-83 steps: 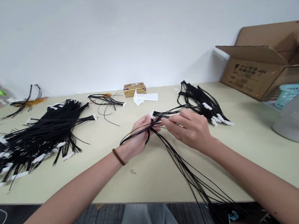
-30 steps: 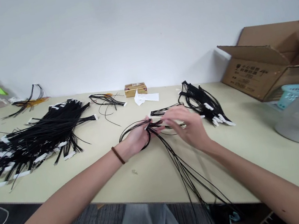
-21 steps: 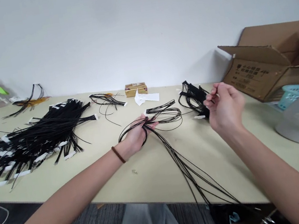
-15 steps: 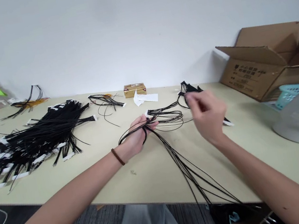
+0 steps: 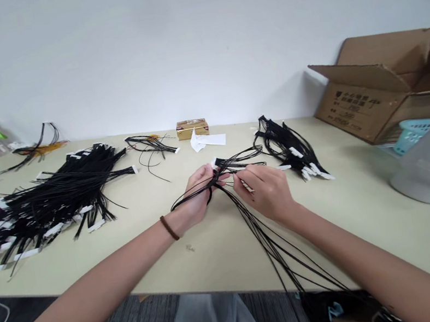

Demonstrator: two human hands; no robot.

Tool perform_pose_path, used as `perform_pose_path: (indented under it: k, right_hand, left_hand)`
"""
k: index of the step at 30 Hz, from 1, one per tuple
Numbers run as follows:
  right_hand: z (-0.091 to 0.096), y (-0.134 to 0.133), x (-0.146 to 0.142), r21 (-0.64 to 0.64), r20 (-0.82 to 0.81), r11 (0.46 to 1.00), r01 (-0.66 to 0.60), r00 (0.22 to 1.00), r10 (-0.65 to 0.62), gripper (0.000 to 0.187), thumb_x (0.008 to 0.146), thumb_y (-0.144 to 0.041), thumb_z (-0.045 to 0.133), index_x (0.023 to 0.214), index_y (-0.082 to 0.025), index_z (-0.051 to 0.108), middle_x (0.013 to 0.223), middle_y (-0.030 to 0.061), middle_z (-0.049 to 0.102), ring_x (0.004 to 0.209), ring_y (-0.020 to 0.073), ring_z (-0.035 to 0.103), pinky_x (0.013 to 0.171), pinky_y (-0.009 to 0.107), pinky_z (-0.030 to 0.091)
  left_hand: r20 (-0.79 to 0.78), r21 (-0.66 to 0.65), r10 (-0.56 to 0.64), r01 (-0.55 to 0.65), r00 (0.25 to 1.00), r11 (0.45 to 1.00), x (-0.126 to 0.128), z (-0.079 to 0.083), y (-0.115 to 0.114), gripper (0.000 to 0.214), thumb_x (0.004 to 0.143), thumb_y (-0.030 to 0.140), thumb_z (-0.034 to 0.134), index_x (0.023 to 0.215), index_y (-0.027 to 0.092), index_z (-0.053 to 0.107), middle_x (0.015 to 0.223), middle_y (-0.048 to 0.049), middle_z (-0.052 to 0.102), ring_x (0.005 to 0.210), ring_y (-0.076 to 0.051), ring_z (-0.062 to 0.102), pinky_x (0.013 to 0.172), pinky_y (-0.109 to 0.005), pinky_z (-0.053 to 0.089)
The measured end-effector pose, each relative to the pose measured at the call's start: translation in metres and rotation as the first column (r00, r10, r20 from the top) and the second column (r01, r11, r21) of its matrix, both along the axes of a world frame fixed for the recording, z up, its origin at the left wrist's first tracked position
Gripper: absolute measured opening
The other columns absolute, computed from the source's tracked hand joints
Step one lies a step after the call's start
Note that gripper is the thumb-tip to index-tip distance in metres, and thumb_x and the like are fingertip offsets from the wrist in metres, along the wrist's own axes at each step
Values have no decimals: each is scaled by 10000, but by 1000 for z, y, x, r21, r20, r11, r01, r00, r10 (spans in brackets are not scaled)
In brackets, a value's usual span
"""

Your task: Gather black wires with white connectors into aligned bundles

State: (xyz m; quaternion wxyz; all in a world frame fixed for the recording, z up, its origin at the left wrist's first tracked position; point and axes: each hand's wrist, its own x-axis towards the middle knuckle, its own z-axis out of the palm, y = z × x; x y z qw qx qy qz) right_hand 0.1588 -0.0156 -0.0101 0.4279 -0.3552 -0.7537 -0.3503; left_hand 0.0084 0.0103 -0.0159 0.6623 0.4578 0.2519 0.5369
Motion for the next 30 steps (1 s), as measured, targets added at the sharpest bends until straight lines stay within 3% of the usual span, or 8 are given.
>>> perform_pose_path:
  k: [7,16,23,30]
  right_hand:
    - [0,-1,-3,52,5,998,32,999,-32,227,780,-145,509,575,-193,425,500,-46,399,494,90,327,491,220,260]
    - [0,-2,-5,-2,63,999,45,997,-45,201,819,-156,467,620,-185,472,540,-24,451,528,103,354,502,230,244]
    - [0,-2,-4,-92,71,993,68,996,-61,175,851,-192,440,684,-180,492,588,-10,489,577,112,393,521,240,234]
    - [-1,-1,-2,-44,93,997,65,994,-61,152,848,-196,469,699,-182,493,594,-15,483,578,115,376,527,243,233]
  left_hand:
    - [-37,26,69,-68,997,997,4,4,-4,173,753,291,590,693,154,503,679,26,503,644,-85,512,676,-223,393]
    - [-85,66,102,-96,991,993,3,3,-6,206,773,336,563,685,162,495,681,28,464,597,-71,427,592,-202,339]
    - [-130,119,48,-32,990,992,2,5,-8,253,784,366,541,665,164,446,664,32,436,610,-77,395,621,-211,334]
    - [-257,171,24,21,966,985,0,5,-10,263,806,391,499,692,156,467,672,24,440,625,-84,375,602,-216,298]
